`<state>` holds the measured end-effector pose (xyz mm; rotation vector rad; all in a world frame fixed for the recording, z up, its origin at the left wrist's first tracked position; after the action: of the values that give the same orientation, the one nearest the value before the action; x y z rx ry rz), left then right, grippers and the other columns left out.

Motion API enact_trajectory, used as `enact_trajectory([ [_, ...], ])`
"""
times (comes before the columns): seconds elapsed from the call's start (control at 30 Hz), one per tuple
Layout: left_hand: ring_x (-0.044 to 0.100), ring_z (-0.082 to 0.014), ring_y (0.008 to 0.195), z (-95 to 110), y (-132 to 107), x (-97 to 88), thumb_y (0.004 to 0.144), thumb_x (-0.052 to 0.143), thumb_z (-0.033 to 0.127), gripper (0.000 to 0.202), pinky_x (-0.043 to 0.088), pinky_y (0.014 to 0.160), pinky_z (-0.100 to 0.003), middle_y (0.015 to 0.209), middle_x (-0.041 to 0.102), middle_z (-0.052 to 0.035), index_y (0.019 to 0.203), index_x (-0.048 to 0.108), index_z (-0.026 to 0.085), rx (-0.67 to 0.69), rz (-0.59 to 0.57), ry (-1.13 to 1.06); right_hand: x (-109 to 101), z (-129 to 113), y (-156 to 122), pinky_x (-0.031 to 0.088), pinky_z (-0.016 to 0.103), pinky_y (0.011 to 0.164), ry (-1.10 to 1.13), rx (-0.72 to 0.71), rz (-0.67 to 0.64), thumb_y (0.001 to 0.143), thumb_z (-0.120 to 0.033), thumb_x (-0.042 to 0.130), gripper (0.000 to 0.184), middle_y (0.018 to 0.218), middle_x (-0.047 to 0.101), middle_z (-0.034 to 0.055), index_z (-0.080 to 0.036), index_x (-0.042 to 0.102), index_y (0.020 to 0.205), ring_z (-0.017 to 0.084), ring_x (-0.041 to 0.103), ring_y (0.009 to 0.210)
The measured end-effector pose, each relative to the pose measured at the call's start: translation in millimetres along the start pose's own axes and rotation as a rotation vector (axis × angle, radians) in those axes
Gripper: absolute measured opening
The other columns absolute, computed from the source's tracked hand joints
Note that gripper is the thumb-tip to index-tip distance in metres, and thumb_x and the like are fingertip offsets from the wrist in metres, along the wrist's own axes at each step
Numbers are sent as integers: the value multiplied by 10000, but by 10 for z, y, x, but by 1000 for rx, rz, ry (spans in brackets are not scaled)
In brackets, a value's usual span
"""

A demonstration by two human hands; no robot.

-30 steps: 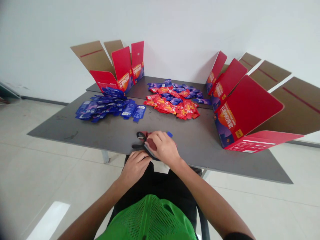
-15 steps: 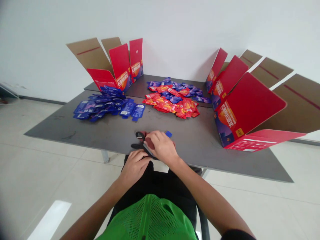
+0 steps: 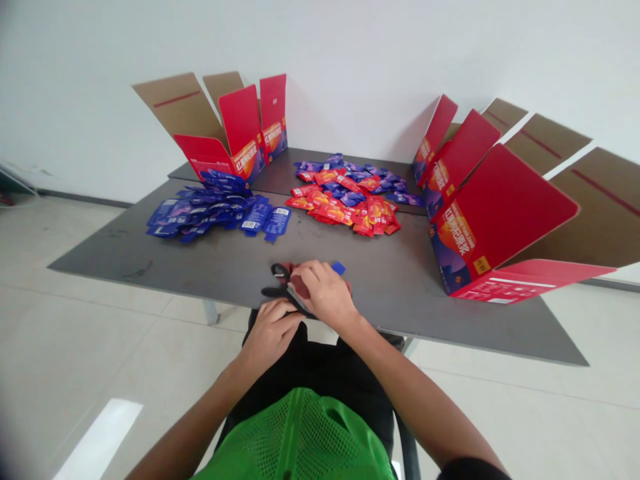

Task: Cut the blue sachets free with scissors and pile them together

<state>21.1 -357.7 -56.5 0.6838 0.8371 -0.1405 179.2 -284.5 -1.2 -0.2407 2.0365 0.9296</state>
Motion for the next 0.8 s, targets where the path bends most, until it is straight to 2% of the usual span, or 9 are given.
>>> enact_trajectory([
  [0.1, 606, -236, 1219, -2, -1, 3, 1013, 563, 119, 331, 473, 1003, -439, 1173, 714, -49, 1273, 704, 268, 8, 3, -12, 61, 200, -32, 525, 397, 943, -20, 27, -12, 1033, -364, 583, 170, 1149, 676, 77, -249, 615, 1155, 249, 630, 1073],
  [0.2, 604, -233, 1241, -17, -12, 21, 1013, 565, 115, 344, 477, 1002, -440, 1198, 710, -55, 1298, 688, 264, 23, 31, -18, -111, 624, 73, 533, 436, 902, -166, 145, 35, 1017, -383, 591, 202, 1089, 666, 101, -227, 630, 1140, 283, 632, 1014],
  [0.27, 614, -233, 1227, -30, -19, 35, 1013, 565, 117, 353, 487, 990, -443, 1186, 711, -57, 1302, 688, 278, 17, 46, -22, -254, 720, 150, 533, 446, 888, -214, 184, 79, 1013, -384, 588, 202, 1088, 657, 107, -229, 632, 1134, 294, 630, 1004],
  [0.4, 613, -236, 1223, -34, -21, 40, 1011, 565, 120, 356, 489, 994, -448, 1178, 708, -61, 1299, 694, 285, 10, 54, -31, -260, 302, 132, 517, 417, 961, -92, 107, 138, 1030, -390, 579, 191, 1180, 654, 89, -255, 605, 1162, 269, 619, 1094],
  [0.47, 614, -235, 1204, -28, -16, 33, 1007, 570, 120, 335, 486, 986, -443, 1161, 708, -54, 1266, 712, 279, 7, 45, -28, -109, 64, 48, 521, 400, 955, -30, 20, 37, 1040, -373, 569, 170, 1199, 661, 74, -267, 599, 1169, 253, 620, 1104],
  [0.53, 614, -235, 1196, -23, -11, 26, 1004, 574, 117, 324, 481, 979, -438, 1156, 708, -50, 1250, 718, 272, 4, 35, -26, 13, 33, -33, 530, 393, 936, 3, -9, -36, 1042, -361, 568, 157, 1185, 668, 68, -270, 602, 1166, 245, 626, 1090],
  [0.6, 609, -237, 1212, -21, -12, 26, 1004, 573, 114, 333, 475, 987, -440, 1170, 707, -53, 1267, 708, 266, 5, 31, -27, 29, 239, -58, 536, 406, 931, -21, 39, -23, 1035, -369, 580, 172, 1142, 670, 80, -255, 608, 1160, 254, 632, 1066],
  [0.7, 605, -238, 1232, -27, -21, 38, 1008, 566, 113, 346, 472, 995, -443, 1191, 705, -60, 1292, 693, 265, 7, 41, -31, -128, 689, 19, 540, 449, 924, -163, 144, 30, 1018, -386, 591, 207, 1095, 661, 107, -224, 629, 1142, 288, 633, 1032],
  [0.8, 605, -236, 1235, -32, -26, 49, 1010, 564, 115, 346, 475, 995, -442, 1191, 702, -61, 1293, 691, 269, 0, 53, -37, -312, 785, 127, 539, 459, 920, -220, 178, 87, 1015, -390, 585, 207, 1112, 654, 113, -230, 636, 1135, 299, 631, 1037],
])
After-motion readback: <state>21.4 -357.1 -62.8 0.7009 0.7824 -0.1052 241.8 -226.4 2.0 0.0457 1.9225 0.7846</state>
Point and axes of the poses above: each hand's wrist, its own y-axis towards the middle knuckle, its own x-axis out of the palm, z = x × y, the point moved 3 cm from there along y, towards the middle knuckle
